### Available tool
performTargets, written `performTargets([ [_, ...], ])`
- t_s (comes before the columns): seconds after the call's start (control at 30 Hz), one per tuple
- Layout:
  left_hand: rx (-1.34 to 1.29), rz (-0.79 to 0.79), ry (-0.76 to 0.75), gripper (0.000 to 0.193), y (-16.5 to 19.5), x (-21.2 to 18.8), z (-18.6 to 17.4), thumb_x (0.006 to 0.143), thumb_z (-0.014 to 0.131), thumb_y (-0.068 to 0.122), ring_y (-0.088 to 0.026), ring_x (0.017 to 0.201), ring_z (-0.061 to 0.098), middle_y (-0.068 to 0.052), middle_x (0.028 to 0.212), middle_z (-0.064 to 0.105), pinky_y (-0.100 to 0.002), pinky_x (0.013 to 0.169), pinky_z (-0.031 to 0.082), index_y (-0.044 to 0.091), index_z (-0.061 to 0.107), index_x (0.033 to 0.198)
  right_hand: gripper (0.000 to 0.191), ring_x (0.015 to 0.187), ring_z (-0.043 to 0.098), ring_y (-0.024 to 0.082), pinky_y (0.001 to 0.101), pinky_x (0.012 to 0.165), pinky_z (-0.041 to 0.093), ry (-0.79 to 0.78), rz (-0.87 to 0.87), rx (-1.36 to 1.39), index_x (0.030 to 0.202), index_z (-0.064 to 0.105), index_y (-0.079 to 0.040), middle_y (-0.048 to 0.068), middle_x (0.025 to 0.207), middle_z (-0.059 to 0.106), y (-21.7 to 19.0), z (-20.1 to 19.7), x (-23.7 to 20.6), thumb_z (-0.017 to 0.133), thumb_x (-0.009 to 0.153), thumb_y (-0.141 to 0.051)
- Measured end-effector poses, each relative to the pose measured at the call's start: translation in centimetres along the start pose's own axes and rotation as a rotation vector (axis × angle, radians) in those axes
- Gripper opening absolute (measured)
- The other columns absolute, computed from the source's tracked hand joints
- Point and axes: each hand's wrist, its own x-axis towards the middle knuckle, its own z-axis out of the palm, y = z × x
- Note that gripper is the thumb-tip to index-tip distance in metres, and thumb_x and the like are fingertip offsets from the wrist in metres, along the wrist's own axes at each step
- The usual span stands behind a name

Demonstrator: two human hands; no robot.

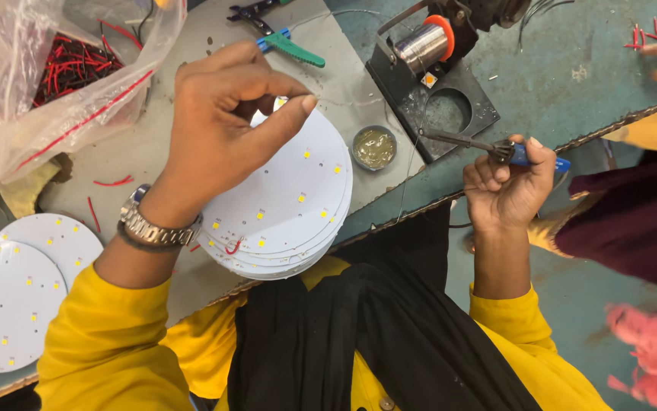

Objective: The person solders red wire leads onto round LED light PCB discs at a workbench. They dip wire ends in flux, position each wire on a pad, solder it with a soldering iron, trim excess wire with pliers, and stack the finished discs on the bench.

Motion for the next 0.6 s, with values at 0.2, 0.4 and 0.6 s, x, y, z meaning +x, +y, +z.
performTargets([
  [0.2,-0.003,0.034,0.019,0.01,-0.5,0.2,1.2,0.101,0.081,0.01,-0.008,0.067,0.056,-0.003,0.083,0.058,-0.025,0.058,0.038,0.001,0.077,0.102,0.025,0.05,0.041,0.01,0.024,0.054,0.034,-0.005,0.017,-0.002,0.097,0.072,-0.012,0.0,0.061,0.053,0.0,0.7,0.1,0.059,0.106,-0.032],
  [0.4,-0.012,0.039,0.009,0.009,-0.4,0.3,1.1,0.101,0.081,0.01,-0.009,0.069,0.056,-0.003,0.084,0.058,-0.026,0.061,0.038,0.002,0.077,0.102,0.025,0.05,0.041,0.01,0.0243,0.054,0.034,-0.004,0.021,-0.004,0.098,0.072,-0.012,0.0,0.062,0.053,0.1,0.9,0.5,0.059,0.106,-0.032],
  [0.6,0.003,0.049,0.008,0.009,-0.4,0.4,1.2,0.101,0.082,0.01,-0.009,0.069,0.055,-0.003,0.082,0.057,-0.027,0.061,0.038,0.002,0.077,0.102,0.023,0.05,0.041,0.011,0.0251,0.054,0.034,0.011,0.023,-0.013,0.102,0.072,-0.013,0.0,0.061,0.053,0.2,1.0,0.5,0.059,0.105,-0.032],
])
